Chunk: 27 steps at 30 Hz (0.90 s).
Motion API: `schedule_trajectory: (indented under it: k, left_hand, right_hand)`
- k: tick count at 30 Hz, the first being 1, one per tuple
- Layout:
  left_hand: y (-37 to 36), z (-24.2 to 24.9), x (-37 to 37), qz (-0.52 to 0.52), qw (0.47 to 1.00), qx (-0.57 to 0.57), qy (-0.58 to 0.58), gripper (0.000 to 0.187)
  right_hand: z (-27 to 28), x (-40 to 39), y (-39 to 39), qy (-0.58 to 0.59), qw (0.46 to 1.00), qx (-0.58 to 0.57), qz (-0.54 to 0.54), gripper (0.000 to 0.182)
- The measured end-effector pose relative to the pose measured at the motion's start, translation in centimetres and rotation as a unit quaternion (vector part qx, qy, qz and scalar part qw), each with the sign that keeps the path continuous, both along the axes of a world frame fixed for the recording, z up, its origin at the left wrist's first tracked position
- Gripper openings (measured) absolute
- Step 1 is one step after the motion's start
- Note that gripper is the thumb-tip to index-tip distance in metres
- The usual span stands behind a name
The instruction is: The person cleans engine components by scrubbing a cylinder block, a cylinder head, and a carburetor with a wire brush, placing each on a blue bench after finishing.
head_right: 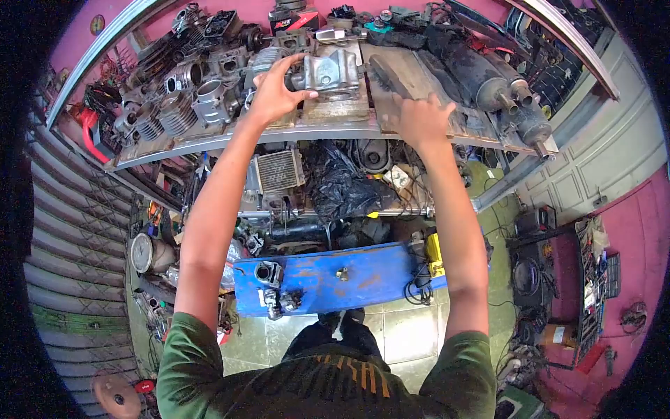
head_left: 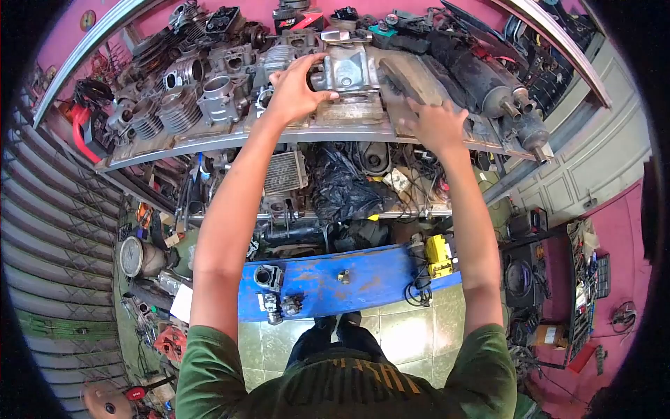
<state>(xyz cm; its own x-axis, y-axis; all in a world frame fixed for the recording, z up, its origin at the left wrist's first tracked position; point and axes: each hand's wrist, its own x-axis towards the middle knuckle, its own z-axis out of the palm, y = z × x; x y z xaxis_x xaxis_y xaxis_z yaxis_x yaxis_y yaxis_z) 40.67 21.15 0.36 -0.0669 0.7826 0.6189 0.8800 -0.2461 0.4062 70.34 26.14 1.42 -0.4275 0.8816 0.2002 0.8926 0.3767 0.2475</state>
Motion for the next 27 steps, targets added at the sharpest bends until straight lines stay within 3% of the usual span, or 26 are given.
schedule_trajectory:
  k: [4,10,15,22,27]
  left_hand:
    - [-0.3,0.2,0.2,0.000,1.000,-0.010,0.009,0.089]
    - [-0.4,-0.4,0.3,-0.007,1.000,-0.002,-0.009,0.089]
    - [-0.2,-0.8,0.1,-0.027,0.999,0.014,-0.022,0.090]
    - [-0.1,-1.2,0.3,-0.031,0.998,0.028,-0.046,0.089]
    - [0.0,-1.1,0.2,-0.029,0.998,0.018,-0.051,0.089]
  right_hand:
    - [-1.6,0.7,0.7,0.056,0.998,0.027,-0.014,0.059]
    - [-1.5,-0.2,3.3,0.114,0.992,-0.022,-0.046,0.057]
    - [-0.5,-1.3,4.8,0.175,0.978,-0.080,-0.080,0.046]
    - [-1.7,-1.1,5.6,0.202,0.975,-0.063,-0.068,0.042]
    - [-2.8,0.0,3.2,0.404,0.913,0.041,-0.051,0.043]
